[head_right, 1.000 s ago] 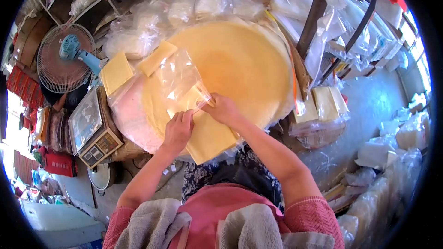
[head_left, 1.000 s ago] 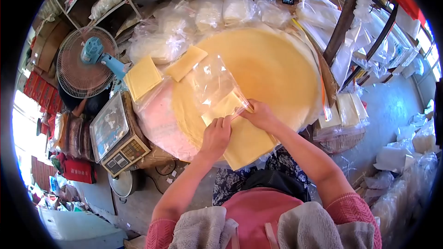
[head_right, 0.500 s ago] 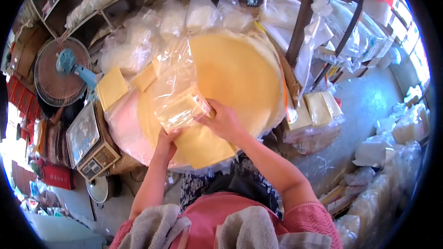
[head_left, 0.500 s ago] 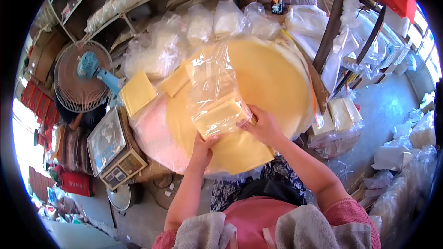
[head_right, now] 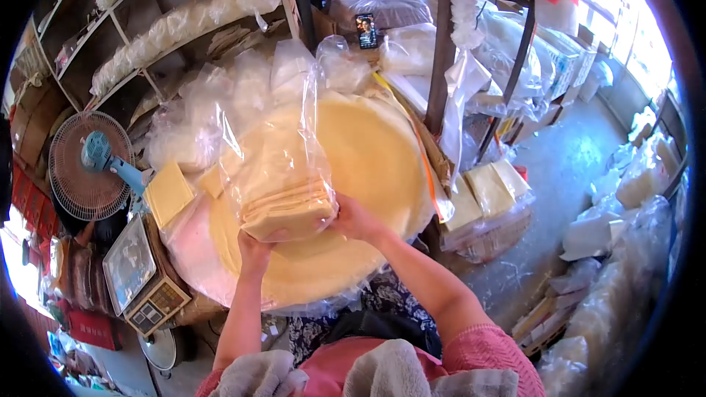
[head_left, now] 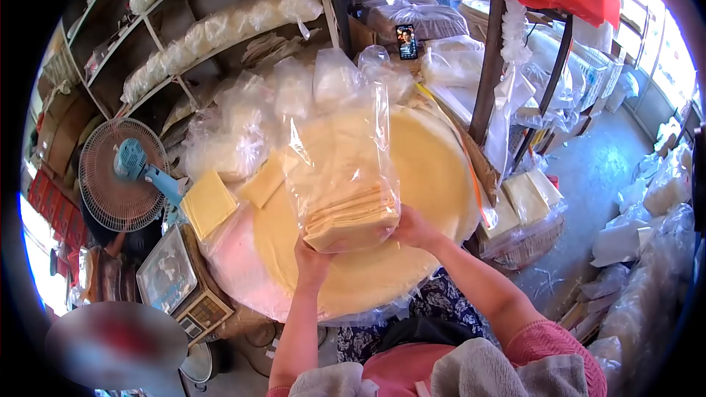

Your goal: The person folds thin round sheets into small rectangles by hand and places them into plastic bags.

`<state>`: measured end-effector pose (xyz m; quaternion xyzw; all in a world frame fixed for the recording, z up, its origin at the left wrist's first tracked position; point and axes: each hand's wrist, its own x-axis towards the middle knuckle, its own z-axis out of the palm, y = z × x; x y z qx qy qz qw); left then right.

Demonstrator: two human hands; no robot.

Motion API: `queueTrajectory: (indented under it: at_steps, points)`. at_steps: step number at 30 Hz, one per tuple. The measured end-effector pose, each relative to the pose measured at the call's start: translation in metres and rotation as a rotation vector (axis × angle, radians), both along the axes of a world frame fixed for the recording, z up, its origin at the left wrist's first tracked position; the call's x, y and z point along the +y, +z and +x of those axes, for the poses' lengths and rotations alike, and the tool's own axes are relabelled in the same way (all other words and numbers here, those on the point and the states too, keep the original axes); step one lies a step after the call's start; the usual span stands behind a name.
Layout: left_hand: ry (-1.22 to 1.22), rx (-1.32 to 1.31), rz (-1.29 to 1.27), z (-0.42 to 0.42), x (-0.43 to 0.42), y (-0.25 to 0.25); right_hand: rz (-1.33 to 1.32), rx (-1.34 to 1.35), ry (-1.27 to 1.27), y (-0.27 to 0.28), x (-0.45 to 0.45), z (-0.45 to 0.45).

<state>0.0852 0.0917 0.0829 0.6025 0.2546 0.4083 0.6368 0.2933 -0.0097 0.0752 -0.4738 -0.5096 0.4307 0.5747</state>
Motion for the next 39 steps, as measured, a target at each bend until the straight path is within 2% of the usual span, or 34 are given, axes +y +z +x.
queueTrajectory:
  at_steps: [4, 7, 9, 14, 19, 22, 26, 28, 31, 33, 36, 39]
  points:
    - [-0.030, 0.035, -0.110, -0.006, -0.001, -0.002, -0.120, -0.250, 0.020, 0.001, -0.009, 0.002]
    - [-0.087, 0.049, -0.073, -0.010, -0.005, -0.004, -0.069, -0.232, 0.018, -0.033, -0.005, 0.007]
    - [-0.165, 0.088, 0.002, -0.014, -0.004, -0.015, -0.090, -0.230, 0.001, -0.029, -0.006, 0.006]
    - [-0.128, 0.242, 0.009, -0.013, 0.002, -0.058, -0.091, -0.211, 0.003, -0.033, -0.003, 0.005]
    - [-0.108, 0.307, 0.089, -0.010, 0.002, -0.054, -0.100, -0.177, 0.059, -0.038, -0.004, 0.008]
    - [-0.098, 0.328, 0.077, -0.010, 0.002, -0.055, -0.203, -0.202, 0.077, -0.038, -0.001, 0.010]
    - [-0.076, 0.376, 0.138, -0.010, 0.003, -0.052, -0.037, -0.137, 0.074, -0.024, -0.002, 0.011]
    - [-0.074, 0.382, 0.179, -0.010, 0.007, -0.056, 0.088, -0.170, 0.019, 0.019, -0.012, 0.006]
    - [-0.118, 0.358, 0.157, -0.011, 0.009, -0.066, 0.080, -0.096, -0.067, 0.051, -0.011, -0.007]
    - [-0.178, 0.317, 0.089, -0.015, 0.019, -0.079, 0.068, -0.135, -0.094, 0.046, -0.005, -0.007]
    - [-0.086, 0.184, 0.176, -0.023, 0.007, -0.030, 0.049, -0.096, -0.114, 0.037, 0.000, -0.008]
    - [-0.021, -0.124, 0.123, -0.014, -0.005, 0.022, 0.042, -0.110, -0.136, 0.035, -0.001, -0.011]
